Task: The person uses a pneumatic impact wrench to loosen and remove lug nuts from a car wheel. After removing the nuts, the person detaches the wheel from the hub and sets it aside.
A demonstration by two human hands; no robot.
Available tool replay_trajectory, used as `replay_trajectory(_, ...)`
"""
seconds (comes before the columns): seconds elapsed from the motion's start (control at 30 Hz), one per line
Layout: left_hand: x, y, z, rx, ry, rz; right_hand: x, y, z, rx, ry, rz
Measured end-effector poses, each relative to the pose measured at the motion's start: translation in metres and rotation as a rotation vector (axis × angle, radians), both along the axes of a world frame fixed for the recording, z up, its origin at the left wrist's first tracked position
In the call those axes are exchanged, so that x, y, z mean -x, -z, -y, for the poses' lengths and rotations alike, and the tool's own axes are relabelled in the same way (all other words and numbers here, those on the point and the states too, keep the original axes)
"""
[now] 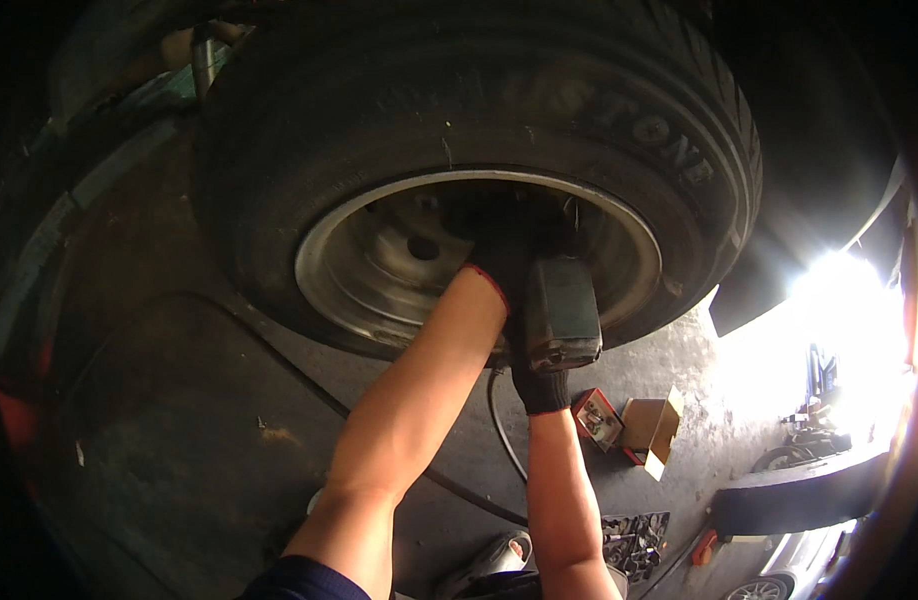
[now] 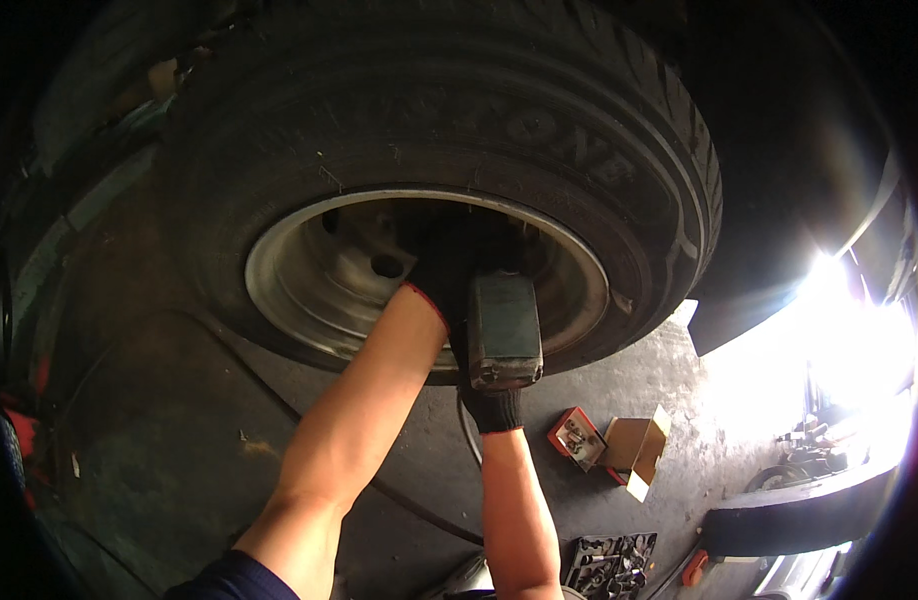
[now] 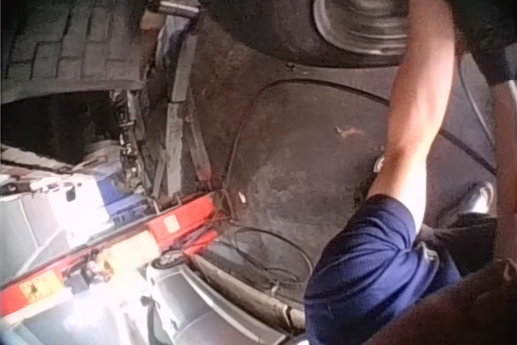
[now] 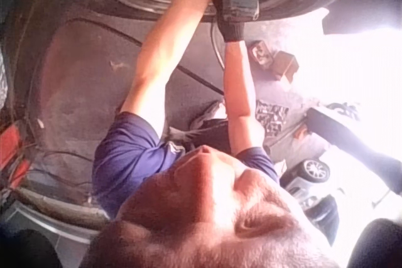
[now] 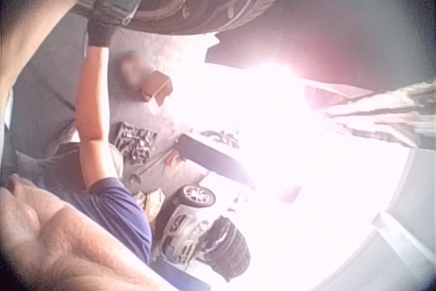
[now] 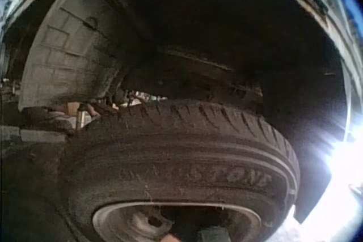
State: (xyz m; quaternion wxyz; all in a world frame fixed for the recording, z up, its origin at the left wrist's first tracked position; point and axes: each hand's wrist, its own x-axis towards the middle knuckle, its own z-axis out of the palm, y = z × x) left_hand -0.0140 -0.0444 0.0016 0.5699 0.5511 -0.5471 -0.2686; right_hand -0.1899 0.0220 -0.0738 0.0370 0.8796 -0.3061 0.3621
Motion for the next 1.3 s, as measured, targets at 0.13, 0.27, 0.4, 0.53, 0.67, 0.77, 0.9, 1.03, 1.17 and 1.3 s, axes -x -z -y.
replay_trajectory(0.13, -0.001, 0.008, -0.005, 0.111, 0.055, -0.017, -0.002, -0.003, 0.000, -0.093, -0.011, -0.004)
replay_trajectory(0.27, 0.005, 0.014, 0.009, 0.084, 0.028, -0.361, 0.001, -0.013, 0.001, -0.124, 0.055, -0.156)
replay_trajectory(0.4, 0.006, 0.022, 0.015, 0.158, 0.047, -0.200, 0.001, -0.018, -0.001, -0.036, -0.066, -0.051)
replay_trajectory(0.53, 0.006, 0.015, 0.011, 0.129, 0.007, -0.188, 0.000, -0.018, -0.001, 0.070, -0.054, -0.088)
replay_trajectory(0.67, 0.006, -0.006, -0.004, 0.042, 0.015, -0.038, 0.001, -0.018, 0.000, 0.123, -0.065, -0.097)
replay_trajectory(0.77, 0.005, -0.019, -0.013, -0.060, 0.134, -0.206, 0.002, -0.019, 0.001, 0.020, -0.040, -0.057)
replay_trajectory(0.9, 0.004, -0.011, -0.019, -0.040, 0.375, -1.057, 0.000, -0.021, 0.001, 0.049, -0.053, -0.030)
replay_trajectory(1.03, 0.006, 0.000, -0.009, 0.132, 0.328, -0.986, 0.001, -0.024, 0.001, 0.135, -0.025, -0.077)
replay_trajectory(1.17, 0.009, -0.007, -0.012, 0.244, 0.151, -0.635, 0.002, -0.025, 0.001, 0.129, -0.032, -0.088)
replay_trajectory(1.3, 0.010, -0.020, -0.030, -0.041, 0.267, -1.075, 0.001, -0.021, 0.001, 0.049, -0.049, -0.017)
